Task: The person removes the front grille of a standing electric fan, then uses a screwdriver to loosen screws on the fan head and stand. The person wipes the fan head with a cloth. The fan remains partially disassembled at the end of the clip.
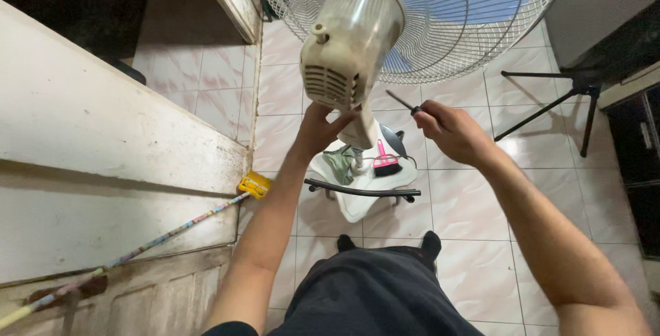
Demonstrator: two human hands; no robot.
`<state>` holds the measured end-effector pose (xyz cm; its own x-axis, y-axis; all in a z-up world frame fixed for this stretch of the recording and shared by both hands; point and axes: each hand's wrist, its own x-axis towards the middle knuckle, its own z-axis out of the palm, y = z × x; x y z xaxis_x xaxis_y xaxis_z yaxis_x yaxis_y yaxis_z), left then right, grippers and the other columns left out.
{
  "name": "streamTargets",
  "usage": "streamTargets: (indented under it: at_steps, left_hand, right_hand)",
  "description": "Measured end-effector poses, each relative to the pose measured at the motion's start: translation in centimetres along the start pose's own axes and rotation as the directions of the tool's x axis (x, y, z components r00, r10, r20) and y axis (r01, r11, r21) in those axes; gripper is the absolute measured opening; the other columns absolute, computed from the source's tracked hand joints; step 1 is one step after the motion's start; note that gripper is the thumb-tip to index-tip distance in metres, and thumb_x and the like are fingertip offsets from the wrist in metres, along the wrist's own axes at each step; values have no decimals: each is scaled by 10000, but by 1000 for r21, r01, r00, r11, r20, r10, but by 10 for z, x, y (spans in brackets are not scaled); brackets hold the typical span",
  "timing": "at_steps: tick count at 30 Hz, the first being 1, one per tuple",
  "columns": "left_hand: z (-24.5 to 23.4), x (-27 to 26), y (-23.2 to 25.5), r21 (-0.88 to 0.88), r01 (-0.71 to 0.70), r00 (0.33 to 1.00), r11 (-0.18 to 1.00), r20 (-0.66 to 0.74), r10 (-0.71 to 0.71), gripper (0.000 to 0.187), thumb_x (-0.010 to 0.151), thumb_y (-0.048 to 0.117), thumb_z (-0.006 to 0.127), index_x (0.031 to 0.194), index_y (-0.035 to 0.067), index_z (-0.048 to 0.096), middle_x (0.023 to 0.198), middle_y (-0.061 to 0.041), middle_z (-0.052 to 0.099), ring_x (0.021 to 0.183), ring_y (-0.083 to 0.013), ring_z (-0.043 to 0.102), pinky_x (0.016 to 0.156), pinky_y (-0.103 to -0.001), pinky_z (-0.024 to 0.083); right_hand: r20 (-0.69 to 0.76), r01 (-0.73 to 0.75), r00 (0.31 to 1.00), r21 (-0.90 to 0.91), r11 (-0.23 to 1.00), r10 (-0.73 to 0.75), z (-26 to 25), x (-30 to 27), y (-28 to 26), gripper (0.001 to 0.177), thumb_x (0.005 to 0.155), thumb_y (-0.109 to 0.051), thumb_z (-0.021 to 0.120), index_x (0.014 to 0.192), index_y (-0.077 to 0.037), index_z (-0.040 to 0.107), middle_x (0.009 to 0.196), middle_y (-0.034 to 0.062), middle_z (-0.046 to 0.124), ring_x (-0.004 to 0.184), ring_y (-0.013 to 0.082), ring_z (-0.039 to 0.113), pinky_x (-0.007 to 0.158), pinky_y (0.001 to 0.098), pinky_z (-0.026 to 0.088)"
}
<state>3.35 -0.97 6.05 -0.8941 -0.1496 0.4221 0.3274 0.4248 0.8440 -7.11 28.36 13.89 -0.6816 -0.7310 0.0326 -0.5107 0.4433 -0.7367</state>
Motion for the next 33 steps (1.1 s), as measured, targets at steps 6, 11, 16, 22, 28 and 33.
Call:
streamTargets:
  at_steps: [6,11,16,22,28,33]
  left_hand:
    - [-13,26,-25,51,46,944,998,325,-60,410,884,326,830,1190,75,723,1155,-121,771,1107,-250,737,947,-400,575]
    - [3,17,-10,144,21,987,989,158,-44,615,867,388,851,1336,98,579,1180,-147,751,1108,-327,728,917,-426,584]
    - [13,8,17,133,91,996,987,-15,-90,716,858,393,859,1417,155,482,1182,-119,761,1089,-346,739,863,-433,600]
    - [22,0,20,160,152,980,975,-153,-128,711,839,435,858,1397,202,486,1173,-75,774,1078,-317,753,858,-416,612]
    - [17,-13,-42,-5,-19,998,1000,-52,19,756,900,377,853,1487,178,420,1290,-116,719,1172,-270,729,963,-390,600]
    - [23,-83,-121,160,305,950,939,14,-311,663,910,247,732,1497,163,435,1310,-109,717,1102,-260,736,925,-378,569]
  right_hand:
    - [-384,194,923,492,849,12,123,6,26,453,1156,-365,331,1348,-18,551,1348,157,650,1228,219,633,1044,337,513]
    - [-298,216,945,878,427,135,183,33,33,583,1137,-414,260,1525,2,389,1622,179,414,1481,233,416,1210,364,344]
    - [-323,291,942,921,260,89,175,52,42,532,1172,-380,281,1272,140,334,1620,222,457,1482,270,487,1257,396,388]
    - [-312,287,950,889,356,14,173,58,33,597,1156,-387,292,1482,88,447,1556,205,514,1416,238,516,1217,372,389]
    - [-310,225,938,884,411,154,186,45,58,455,1139,-399,343,1298,-3,501,1558,156,516,1422,216,506,1196,376,402]
    - [-314,81,868,853,516,384,222,-6,85,394,1099,-416,377,1151,-62,540,1435,149,599,1252,208,614,999,377,533]
